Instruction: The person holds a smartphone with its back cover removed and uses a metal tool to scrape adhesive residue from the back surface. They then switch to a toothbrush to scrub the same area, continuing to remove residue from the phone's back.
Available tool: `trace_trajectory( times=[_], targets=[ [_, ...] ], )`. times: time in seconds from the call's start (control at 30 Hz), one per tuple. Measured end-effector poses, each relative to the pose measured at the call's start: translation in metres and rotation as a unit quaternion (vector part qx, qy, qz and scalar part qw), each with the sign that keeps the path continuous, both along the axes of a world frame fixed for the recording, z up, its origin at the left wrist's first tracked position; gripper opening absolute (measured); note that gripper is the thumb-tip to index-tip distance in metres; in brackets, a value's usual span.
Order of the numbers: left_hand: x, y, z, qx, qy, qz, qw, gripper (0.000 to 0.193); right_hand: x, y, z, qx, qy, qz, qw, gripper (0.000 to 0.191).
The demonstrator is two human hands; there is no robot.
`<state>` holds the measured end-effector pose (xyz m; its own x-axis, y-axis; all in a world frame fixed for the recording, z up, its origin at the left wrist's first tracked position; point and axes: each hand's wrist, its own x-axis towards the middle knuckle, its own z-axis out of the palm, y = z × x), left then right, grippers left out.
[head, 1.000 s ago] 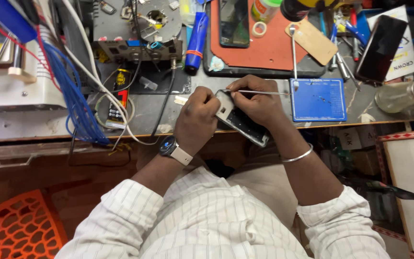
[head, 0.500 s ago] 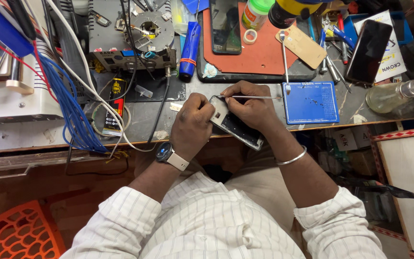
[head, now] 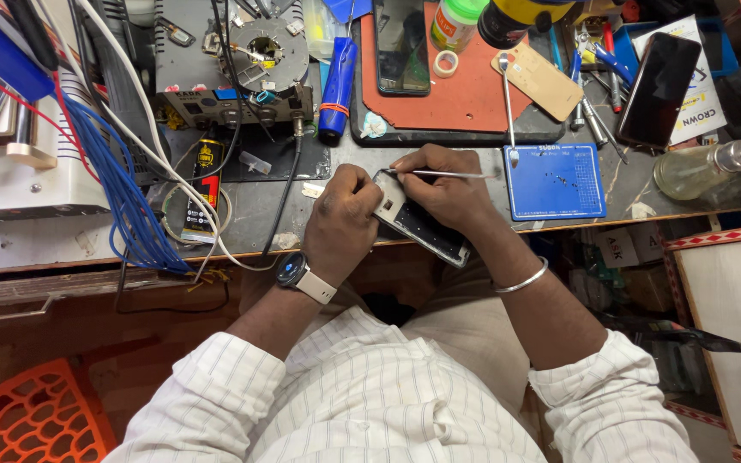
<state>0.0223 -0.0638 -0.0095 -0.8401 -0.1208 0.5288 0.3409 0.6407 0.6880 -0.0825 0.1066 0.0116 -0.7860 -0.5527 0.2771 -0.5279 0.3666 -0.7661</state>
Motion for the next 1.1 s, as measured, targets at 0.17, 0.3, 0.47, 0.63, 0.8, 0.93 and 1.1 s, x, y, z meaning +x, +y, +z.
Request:
trace_trajectory(
  times=[0.17, 0.3, 0.47, 0.63, 0.8, 0.93, 1.1],
  targets=[
    [0.0001, 0.0006, 0.0025, 0.0, -0.002, 0.0, 1.0, 0.019, 0.0011, 0.0008, 0.0023, 0.006, -0.017, -0.009, 1.0, 0.013],
    [0.0002, 0.0004, 0.0029, -0.001, -0.007, 0.001, 1.0, 0.019, 0.0017, 0.001, 0.0021, -0.024, -0.052, -0.003, 0.998, 0.012],
    [0.0013, 0.0006, 0.0022, 0.003, -0.011, 0.0, 1.0, 0.02, 0.0026, 0.0016, 0.0014, -0.016, -0.041, -0.003, 0.999, 0.012],
    [0.0018, 0.0006, 0.0021, 0.003, -0.003, -0.005, 1.0, 0.02, 0.0024, 0.0022, 0.0008, -0.002, -0.03, -0.008, 1.0, 0.013],
    [0.0009, 0.0013, 0.0026, 0.001, -0.009, -0.001, 1.0, 0.017, 0.0037, 0.0016, 0.0019, -0.008, -0.01, -0.006, 1.0, 0.014],
    [0.0007, 0.003, 0.0025, 0.005, -0.008, 0.002, 1.0, 0.017, 0.0053, 0.0007, 0.0028, -0.009, 0.013, -0.009, 1.0, 0.014],
    [0.0014, 0.0038, 0.0031, 0.002, -0.006, 0.006, 1.0, 0.018, 0.0051, 0.0027, 0.0006, 0.004, 0.049, -0.015, 0.999, 0.013]
  ],
)
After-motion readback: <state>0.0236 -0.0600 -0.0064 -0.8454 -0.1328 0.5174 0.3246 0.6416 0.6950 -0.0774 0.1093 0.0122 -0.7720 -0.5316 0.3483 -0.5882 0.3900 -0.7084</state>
